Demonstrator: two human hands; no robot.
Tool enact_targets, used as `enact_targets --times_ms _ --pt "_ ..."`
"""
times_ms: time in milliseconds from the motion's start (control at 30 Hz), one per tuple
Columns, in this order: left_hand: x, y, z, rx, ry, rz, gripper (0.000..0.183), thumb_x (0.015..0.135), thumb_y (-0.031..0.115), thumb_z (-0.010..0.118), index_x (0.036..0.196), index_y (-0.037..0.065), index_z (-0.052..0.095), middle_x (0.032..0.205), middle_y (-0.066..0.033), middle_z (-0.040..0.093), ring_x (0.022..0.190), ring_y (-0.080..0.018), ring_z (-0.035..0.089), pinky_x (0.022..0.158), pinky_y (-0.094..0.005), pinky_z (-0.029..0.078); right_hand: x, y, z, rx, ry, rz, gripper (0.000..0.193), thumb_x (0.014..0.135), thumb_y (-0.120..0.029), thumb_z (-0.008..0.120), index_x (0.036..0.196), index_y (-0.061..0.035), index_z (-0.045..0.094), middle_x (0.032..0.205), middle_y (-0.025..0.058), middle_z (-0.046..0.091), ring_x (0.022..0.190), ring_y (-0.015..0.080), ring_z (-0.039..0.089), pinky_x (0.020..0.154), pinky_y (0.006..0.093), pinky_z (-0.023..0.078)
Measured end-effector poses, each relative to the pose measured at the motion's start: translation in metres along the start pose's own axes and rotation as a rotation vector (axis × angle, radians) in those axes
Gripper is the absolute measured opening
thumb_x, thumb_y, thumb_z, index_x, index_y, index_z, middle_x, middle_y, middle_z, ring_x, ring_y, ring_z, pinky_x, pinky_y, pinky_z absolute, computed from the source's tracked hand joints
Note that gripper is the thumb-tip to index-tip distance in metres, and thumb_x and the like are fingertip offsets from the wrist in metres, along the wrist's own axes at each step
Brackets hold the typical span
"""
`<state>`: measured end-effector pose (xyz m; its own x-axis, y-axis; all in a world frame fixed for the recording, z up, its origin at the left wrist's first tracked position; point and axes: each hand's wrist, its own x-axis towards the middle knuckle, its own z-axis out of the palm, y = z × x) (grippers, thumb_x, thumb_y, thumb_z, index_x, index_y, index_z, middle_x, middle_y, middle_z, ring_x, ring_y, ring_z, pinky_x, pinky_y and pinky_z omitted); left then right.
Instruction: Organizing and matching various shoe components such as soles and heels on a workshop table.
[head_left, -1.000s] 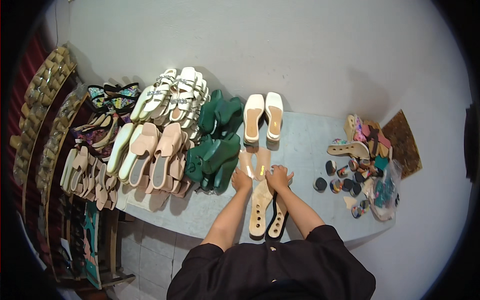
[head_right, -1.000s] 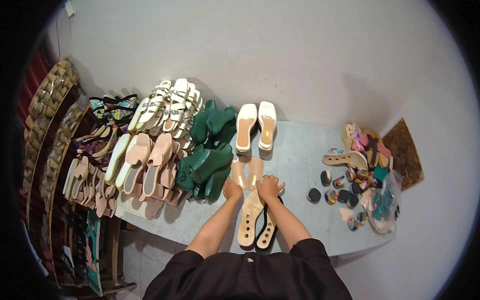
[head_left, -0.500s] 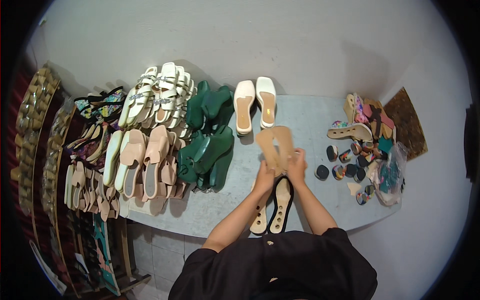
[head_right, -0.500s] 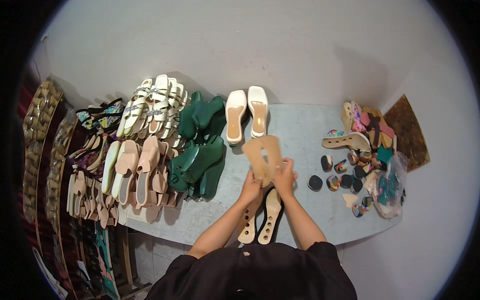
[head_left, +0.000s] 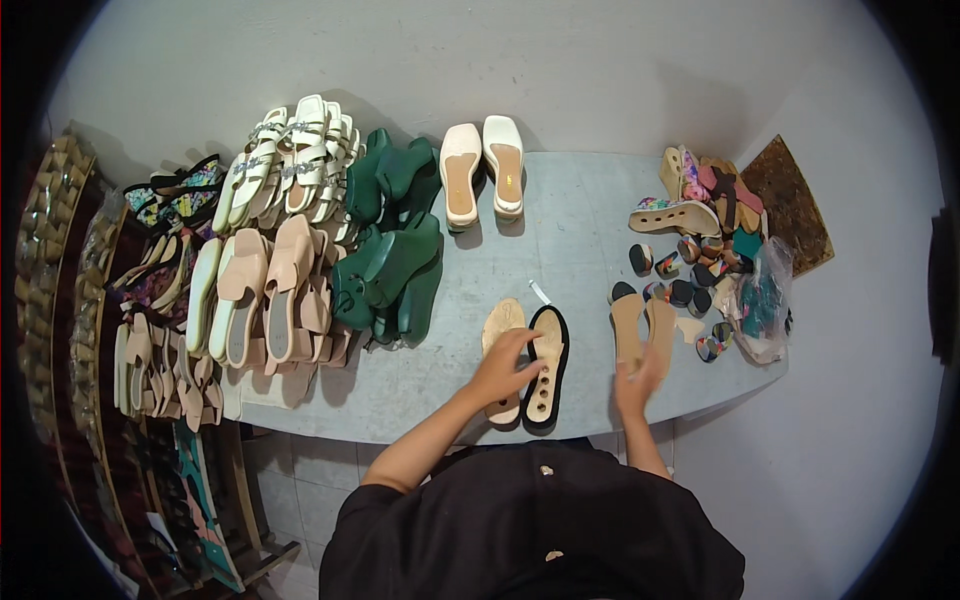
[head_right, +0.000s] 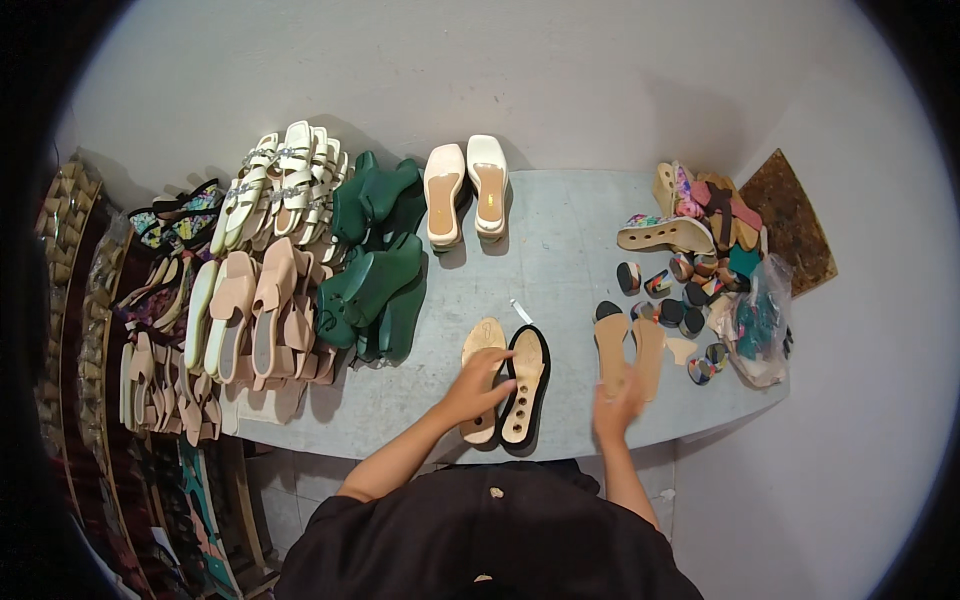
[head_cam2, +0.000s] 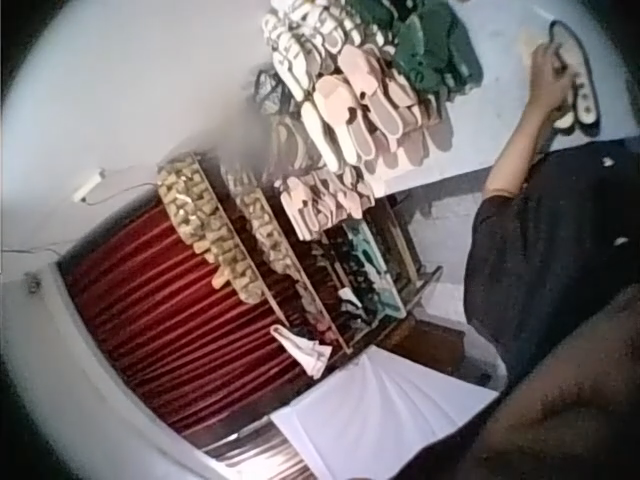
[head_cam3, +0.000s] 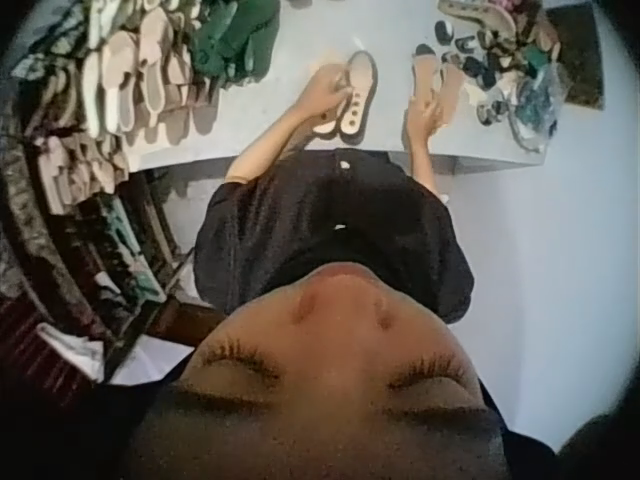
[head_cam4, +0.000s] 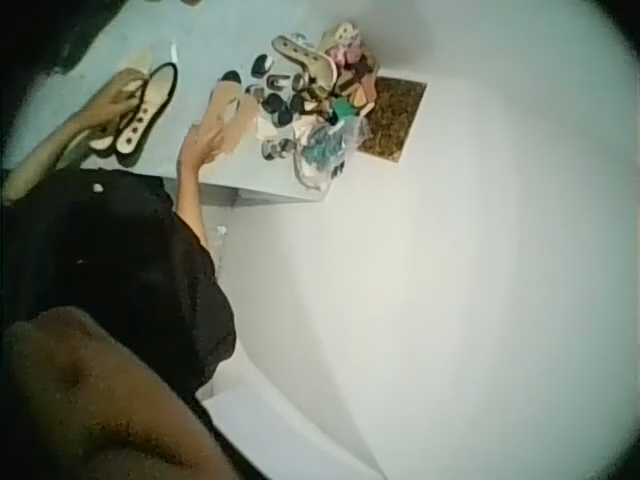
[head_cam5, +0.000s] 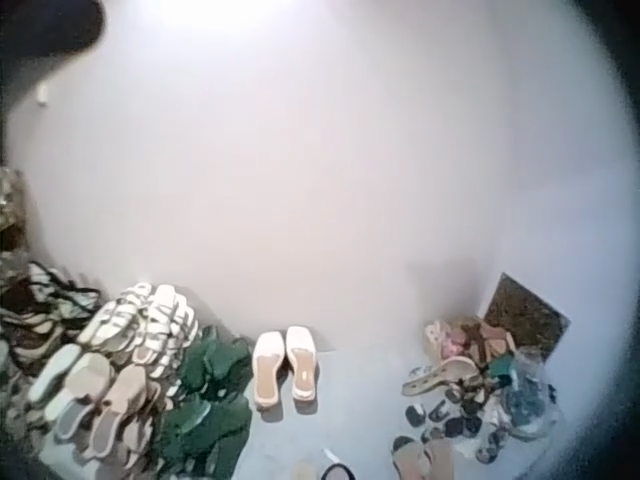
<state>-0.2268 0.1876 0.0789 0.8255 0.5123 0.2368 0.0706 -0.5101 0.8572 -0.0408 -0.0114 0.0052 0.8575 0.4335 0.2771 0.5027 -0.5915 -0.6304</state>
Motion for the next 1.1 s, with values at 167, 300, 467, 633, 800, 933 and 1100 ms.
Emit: enact_targets --times_ms 167,300,467,633,800,933,1100 --pt "-0.096 -0.020 -0.025 0.223 0.018 0.185 0.047 0.072 0.021 0.068 0.116 0.010 0.056 0.121 -0.0182 0.047 0.112 -0.0355 0.046 0.092 -0.0420 0.040 -0.045 -0.080 -0.008 0.185 -0.877 -0.367 0.076 0.065 -0.042 0.073 0.128 -0.0121 0.044 0.135 0.0255 0.033 0.122 0.0394 0.039 0.100 0.0472 0.030" --pt "-0.123 -0.031 0.000 0.112 -0.049 -0.061 0.055 0.068 0.011 0.067 0.121 0.017 0.055 0.132 -0.0195 0.038 0.114 -0.0379 0.048 0.087 -0.0394 0.047 -0.067 -0.087 0.008 0.161 -0.831 -0.392 0.079 0.062 -0.034 0.077 0.131 -0.0181 0.042 0.142 0.0252 0.019 0.125 0.0440 0.032 0.101 0.0494 0.029" --pt "-0.104 -0.052 0.000 0.163 0.019 -0.076 0.058 0.067 0.002 0.066 0.122 0.015 0.055 0.138 -0.0221 0.031 0.121 -0.0393 0.042 0.096 -0.0376 0.041 -0.045 -0.085 0.042 0.385 -0.810 -0.395 0.074 0.061 -0.022 0.075 0.129 -0.0200 0.046 0.142 0.0232 0.022 0.125 0.0438 0.033 0.100 0.0456 0.034" --pt "-0.065 -0.071 -0.023 0.222 0.236 -0.110 0.054 0.071 -0.002 0.061 0.122 0.014 0.054 0.139 -0.0223 0.030 0.120 -0.0388 0.043 0.094 -0.0384 0.042 0.005 -0.122 0.092 0.464 -0.838 -0.453 0.073 0.056 -0.018 0.076 0.125 -0.0149 0.051 0.140 0.0229 0.027 0.121 0.0399 0.040 0.098 0.0408 0.038" --pt "-0.040 -0.089 -0.041 0.294 0.309 -0.150 0.048 0.075 0.000 0.062 0.121 0.013 0.053 0.139 -0.0237 0.030 0.120 -0.0395 0.042 0.093 -0.0371 0.042 0.035 -0.142 0.115 0.472 -0.853 -0.490 0.075 0.053 -0.015 0.075 0.124 -0.0119 0.051 0.137 0.0234 0.028 0.119 0.0384 0.042 0.098 0.0394 0.039" --pt "-0.035 -0.091 -0.040 0.313 0.321 -0.152 0.048 0.075 0.001 0.062 0.120 0.012 0.052 0.141 -0.0224 0.029 0.120 -0.0385 0.043 0.094 -0.0374 0.042 0.038 -0.144 0.119 0.477 -0.865 -0.459 0.071 0.054 -0.014 0.073 0.122 -0.0115 0.052 0.136 0.0209 0.032 0.114 0.0341 0.048 0.096 0.0386 0.040" --pt "-0.042 -0.082 -0.039 0.341 0.315 -0.172 0.049 0.073 0.000 0.061 0.120 0.012 0.052 0.141 -0.0216 0.029 0.120 -0.0384 0.042 0.093 -0.0373 0.042 0.029 -0.138 0.132 0.403 -0.669 -0.514 0.067 0.054 -0.013 0.071 0.119 -0.0096 0.055 0.133 0.0165 0.038 0.101 0.0270 0.055 0.090 0.0355 0.044"
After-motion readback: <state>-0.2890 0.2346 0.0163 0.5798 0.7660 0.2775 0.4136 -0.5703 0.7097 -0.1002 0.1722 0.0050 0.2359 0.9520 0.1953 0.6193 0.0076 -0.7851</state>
